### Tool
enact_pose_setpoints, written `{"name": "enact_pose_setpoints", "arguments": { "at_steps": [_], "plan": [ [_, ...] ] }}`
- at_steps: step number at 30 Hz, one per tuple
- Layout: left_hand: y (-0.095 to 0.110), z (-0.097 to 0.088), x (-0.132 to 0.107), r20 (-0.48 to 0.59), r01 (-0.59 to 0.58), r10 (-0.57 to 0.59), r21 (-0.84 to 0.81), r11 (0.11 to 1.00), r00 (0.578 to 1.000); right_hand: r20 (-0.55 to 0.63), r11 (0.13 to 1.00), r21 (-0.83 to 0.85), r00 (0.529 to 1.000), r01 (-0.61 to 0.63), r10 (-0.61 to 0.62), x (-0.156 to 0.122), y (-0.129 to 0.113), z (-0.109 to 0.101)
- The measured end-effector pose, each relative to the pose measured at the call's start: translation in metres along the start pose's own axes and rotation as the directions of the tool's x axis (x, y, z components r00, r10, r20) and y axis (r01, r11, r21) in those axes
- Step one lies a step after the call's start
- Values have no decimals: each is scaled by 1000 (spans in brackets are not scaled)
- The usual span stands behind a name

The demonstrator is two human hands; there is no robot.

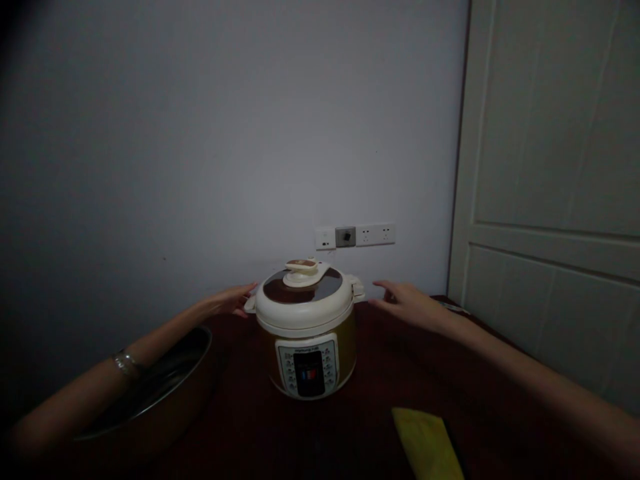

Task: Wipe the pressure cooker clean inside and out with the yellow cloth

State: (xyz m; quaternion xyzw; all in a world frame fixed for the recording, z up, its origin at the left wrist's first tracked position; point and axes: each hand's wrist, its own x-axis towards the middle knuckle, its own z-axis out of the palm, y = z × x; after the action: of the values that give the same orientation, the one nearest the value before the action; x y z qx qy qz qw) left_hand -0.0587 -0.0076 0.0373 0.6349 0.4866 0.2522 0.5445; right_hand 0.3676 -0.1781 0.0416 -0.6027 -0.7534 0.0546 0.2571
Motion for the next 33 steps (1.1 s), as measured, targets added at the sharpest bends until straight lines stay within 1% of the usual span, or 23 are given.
{"name": "enact_pose_setpoints", "arguments": {
  "at_steps": [2,3,5,7,8,10,15,17,20,22,24,26,28,31,33],
  "plan": [
    [-1,5,2,-17,45,-45,-2,999,999,-48,996,-66,997,-60,57,31,8,2],
    [0,7,2,-28,70,-70,4,998,997,-42,992,-61,993,-111,109,44,11,4],
    [1,9,4,-47,114,-113,13,993,993,34,973,9,972,-231,231,64,16,10],
    [2,8,5,-48,146,-145,19,989,988,144,942,100,942,-319,304,76,17,16],
    [3,7,7,-39,156,-155,23,988,987,184,930,133,930,-343,317,79,16,18],
    [2,4,11,-5,154,-154,33,988,988,225,919,167,921,-357,317,83,16,23],
    [0,-4,23,115,133,-139,55,990,984,263,891,227,906,-393,333,86,18,33],
    [2,-5,26,165,151,-159,63,987,973,299,854,266,881,-447,368,86,20,37],
    [5,-5,27,210,177,-187,63,982,960,327,761,371,842,-532,429,86,20,48],
    [6,-4,26,203,178,-187,62,982,961,300,705,459,841,-540,450,85,19,56],
    [6,-3,25,171,173,-182,67,983,968,243,680,519,852,-518,464,83,19,64],
    [6,-1,24,132,168,-177,76,983,975,170,680,559,868,-474,466,82,19,68],
    [6,0,23,101,149,-156,78,986,983,118,686,574,874,-448,472,81,19,70],
    [5,3,22,51,117,-121,77,990,991,79,696,578,878,-426,472,80,20,71],
    [3,5,19,13,119,-120,80,990,993,56,690,603,884,-400,464,81,22,74]
  ]
}}
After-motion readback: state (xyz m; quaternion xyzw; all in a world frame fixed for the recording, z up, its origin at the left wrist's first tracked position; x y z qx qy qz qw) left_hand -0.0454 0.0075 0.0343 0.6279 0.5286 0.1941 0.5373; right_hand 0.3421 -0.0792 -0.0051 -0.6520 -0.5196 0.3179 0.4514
